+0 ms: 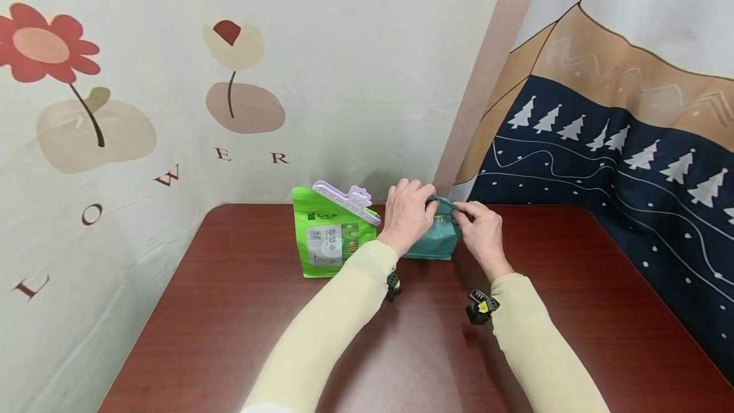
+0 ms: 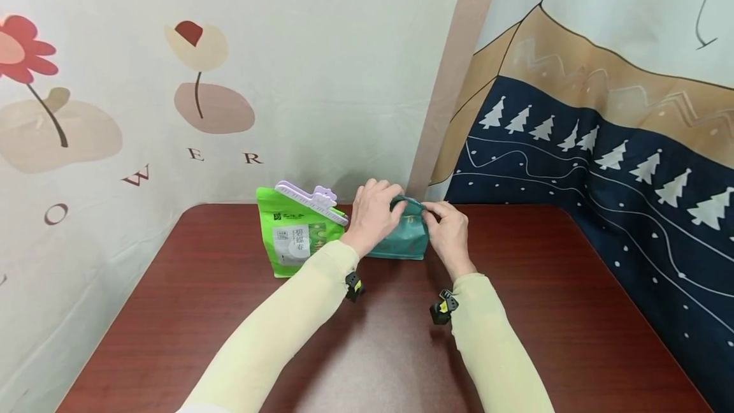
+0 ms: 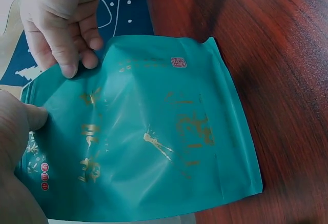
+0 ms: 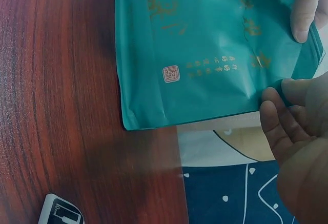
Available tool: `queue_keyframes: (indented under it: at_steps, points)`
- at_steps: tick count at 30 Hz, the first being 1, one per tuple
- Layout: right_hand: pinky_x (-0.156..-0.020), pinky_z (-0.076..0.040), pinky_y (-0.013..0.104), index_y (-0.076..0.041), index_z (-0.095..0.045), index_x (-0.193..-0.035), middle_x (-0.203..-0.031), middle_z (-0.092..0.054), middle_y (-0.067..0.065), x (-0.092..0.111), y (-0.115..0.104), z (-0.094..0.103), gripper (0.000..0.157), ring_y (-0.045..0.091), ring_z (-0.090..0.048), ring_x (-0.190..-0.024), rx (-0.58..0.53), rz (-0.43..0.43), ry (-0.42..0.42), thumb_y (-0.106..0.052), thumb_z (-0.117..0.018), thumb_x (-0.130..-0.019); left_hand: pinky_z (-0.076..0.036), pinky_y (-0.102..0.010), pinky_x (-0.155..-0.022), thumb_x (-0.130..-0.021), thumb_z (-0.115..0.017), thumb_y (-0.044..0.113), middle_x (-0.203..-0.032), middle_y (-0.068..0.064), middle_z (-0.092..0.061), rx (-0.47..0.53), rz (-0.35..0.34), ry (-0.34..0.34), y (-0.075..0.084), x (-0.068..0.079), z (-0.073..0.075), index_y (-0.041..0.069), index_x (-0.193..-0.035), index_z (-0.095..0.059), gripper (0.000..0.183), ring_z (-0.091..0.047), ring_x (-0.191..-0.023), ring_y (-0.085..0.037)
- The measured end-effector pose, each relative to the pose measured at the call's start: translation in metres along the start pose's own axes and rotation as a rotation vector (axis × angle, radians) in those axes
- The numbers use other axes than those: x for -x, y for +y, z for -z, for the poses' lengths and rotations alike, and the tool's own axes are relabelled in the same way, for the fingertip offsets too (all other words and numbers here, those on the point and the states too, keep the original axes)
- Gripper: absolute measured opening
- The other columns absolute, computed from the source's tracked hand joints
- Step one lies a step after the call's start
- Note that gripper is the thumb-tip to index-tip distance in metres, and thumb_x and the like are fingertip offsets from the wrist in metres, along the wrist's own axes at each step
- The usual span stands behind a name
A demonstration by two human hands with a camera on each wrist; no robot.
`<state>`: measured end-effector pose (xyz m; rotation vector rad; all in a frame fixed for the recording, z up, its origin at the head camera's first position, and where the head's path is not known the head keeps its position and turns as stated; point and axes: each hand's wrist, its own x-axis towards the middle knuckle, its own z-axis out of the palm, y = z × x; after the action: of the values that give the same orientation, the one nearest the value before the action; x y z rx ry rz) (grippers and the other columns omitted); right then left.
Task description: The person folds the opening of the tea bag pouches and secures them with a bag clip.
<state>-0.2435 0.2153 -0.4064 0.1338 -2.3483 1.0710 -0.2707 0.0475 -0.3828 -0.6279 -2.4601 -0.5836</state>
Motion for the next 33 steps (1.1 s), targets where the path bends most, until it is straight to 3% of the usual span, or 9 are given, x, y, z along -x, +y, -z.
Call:
queue_keyframes:
  at_steps: [8, 12, 23, 26, 31, 33]
  points:
    - [-0.083, -0.056, 0.047, 0.001, -0.080, -0.105, -0.104, -0.076, 0.019, 0.0012, -0.0008, -0.0013, 0.016, 0.035, -0.072, -0.096, 0.016, -0.010, -0.011, 0.001, -0.074, -0.091, -0.044, -0.034, -0.077, -0.097, -0.072, 0.028, -0.090, 0.001, -0.066, -0.008, -0.005, -0.019, -0.0023, 0.0015, 0.0037, 0.019, -0.097, -0.074, 0.009, -0.055, -0.089, -0.021]
    - [-0.083, -0.057, 0.049, 0.000, -0.080, -0.106, -0.105, -0.076, 0.020, 0.0028, -0.0006, -0.0003, 0.016, 0.036, -0.073, -0.097, 0.021, -0.008, -0.020, 0.000, -0.074, -0.091, -0.045, -0.034, -0.078, -0.098, -0.072, 0.029, -0.092, 0.001, -0.067, -0.011, -0.008, -0.043, -0.0030, 0.0019, 0.0045, 0.019, -0.099, -0.075, 0.011, -0.055, -0.089, -0.021]
    - [-0.082, -0.057, 0.052, 0.002, -0.080, -0.106, -0.103, -0.076, 0.020, 0.0062, 0.0007, -0.0007, 0.017, 0.037, -0.073, -0.095, 0.022, 0.057, 0.019, 0.003, -0.074, -0.090, -0.044, -0.033, -0.082, -0.101, -0.059, 0.054, -0.096, 0.003, -0.067, 0.029, 0.026, -0.115, -0.0018, 0.0001, 0.0063, 0.021, -0.109, -0.077, 0.038, -0.053, -0.090, -0.018]
    - [-0.080, -0.058, 0.046, 0.001, -0.080, -0.105, -0.102, -0.077, 0.019, 0.0069, 0.0014, -0.0014, 0.016, 0.036, -0.074, -0.094, 0.026, 0.062, 0.030, 0.002, -0.074, -0.089, -0.044, -0.033, -0.082, -0.102, -0.058, 0.053, -0.096, 0.003, -0.068, 0.039, 0.034, -0.121, -0.0012, -0.0006, 0.0069, 0.021, -0.109, -0.078, 0.038, -0.053, -0.090, -0.018]
    - [-0.077, -0.048, 0.011, 0.000, -0.081, -0.105, -0.103, -0.077, 0.018, 0.0081, 0.0032, -0.0014, 0.016, 0.034, -0.075, -0.094, 0.006, 0.045, 0.027, 0.002, -0.074, -0.090, -0.044, -0.033, -0.083, -0.103, -0.059, 0.049, -0.099, 0.002, -0.070, 0.065, 0.038, -0.133, -0.0002, -0.0012, 0.0083, 0.019, -0.112, -0.079, 0.037, -0.054, -0.090, -0.019]
    - [-0.076, -0.041, 0.004, 0.000, -0.081, -0.106, -0.104, -0.077, 0.018, 0.0080, 0.0034, -0.0014, 0.017, 0.034, -0.074, -0.093, -0.003, 0.042, 0.021, 0.003, -0.073, -0.090, -0.045, -0.033, -0.083, -0.103, -0.059, 0.048, -0.101, 0.002, -0.070, 0.069, 0.042, -0.143, -0.0004, -0.0017, 0.0091, 0.019, -0.113, -0.079, 0.036, -0.054, -0.091, -0.019]
